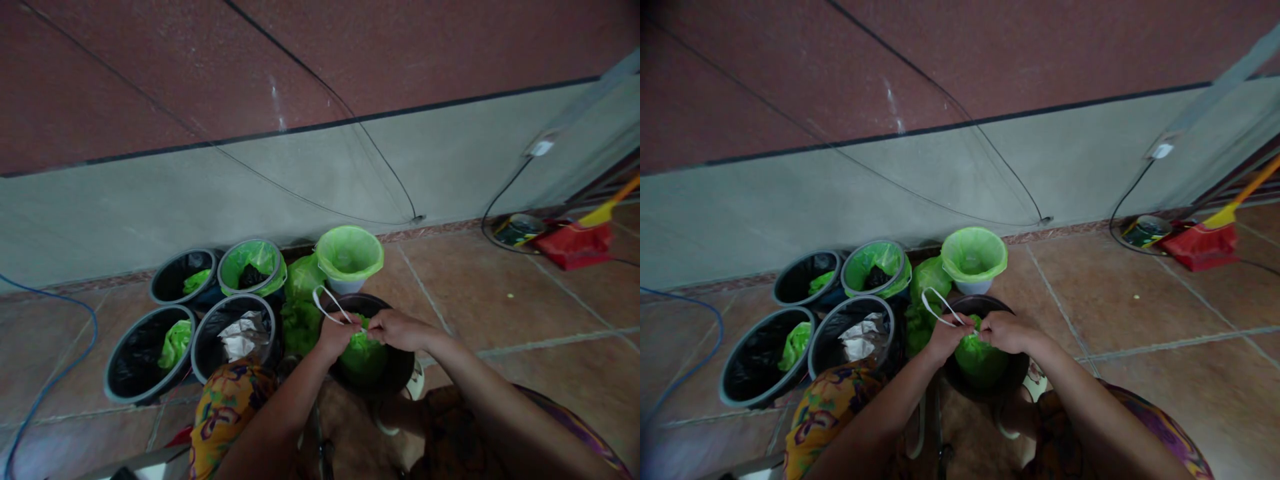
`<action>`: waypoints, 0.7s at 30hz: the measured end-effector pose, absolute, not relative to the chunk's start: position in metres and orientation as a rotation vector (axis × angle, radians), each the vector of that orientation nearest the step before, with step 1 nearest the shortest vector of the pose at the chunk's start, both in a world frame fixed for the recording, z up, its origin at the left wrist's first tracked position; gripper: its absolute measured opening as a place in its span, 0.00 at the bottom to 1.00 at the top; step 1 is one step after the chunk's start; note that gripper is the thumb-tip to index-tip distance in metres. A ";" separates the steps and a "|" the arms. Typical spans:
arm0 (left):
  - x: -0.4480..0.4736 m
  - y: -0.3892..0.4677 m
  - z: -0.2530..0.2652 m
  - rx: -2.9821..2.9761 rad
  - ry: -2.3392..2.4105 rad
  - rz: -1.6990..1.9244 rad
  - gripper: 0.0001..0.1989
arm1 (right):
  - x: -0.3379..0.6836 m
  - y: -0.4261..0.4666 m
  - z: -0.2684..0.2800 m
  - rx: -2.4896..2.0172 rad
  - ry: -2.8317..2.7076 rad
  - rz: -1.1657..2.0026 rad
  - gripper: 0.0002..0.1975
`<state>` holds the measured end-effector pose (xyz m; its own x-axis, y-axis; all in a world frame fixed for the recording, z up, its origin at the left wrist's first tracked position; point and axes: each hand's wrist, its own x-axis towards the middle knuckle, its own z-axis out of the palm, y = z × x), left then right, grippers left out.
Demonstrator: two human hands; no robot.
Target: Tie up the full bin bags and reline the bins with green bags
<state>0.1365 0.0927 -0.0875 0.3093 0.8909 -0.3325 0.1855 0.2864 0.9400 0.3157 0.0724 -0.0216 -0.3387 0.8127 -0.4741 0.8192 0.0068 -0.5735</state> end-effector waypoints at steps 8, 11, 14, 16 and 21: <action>0.133 0.084 -0.077 2.015 0.998 0.704 0.08 | 0.313 0.085 -0.059 2.023 2.523 -1.462 0.16; 0.133 0.082 -0.076 1.965 0.941 0.753 0.09 | 0.309 0.084 -0.064 1.944 2.512 -1.477 0.11; 0.133 0.079 -0.078 1.978 0.943 0.771 0.09 | 0.306 0.082 -0.066 1.979 2.464 -1.500 0.08; 0.133 0.077 -0.081 2.027 1.001 0.769 0.09 | 0.304 0.082 -0.068 2.010 2.426 -1.626 0.07; 0.133 0.076 -0.090 2.047 1.128 0.777 0.07 | 0.303 0.081 -0.067 2.053 2.255 -1.872 0.06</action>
<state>0.1326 0.0756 -0.0896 0.4500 0.8749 0.1789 0.4789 -0.4055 0.7786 0.3027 0.0806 -0.0666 -0.2790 0.9104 -0.3055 0.4682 -0.1488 -0.8710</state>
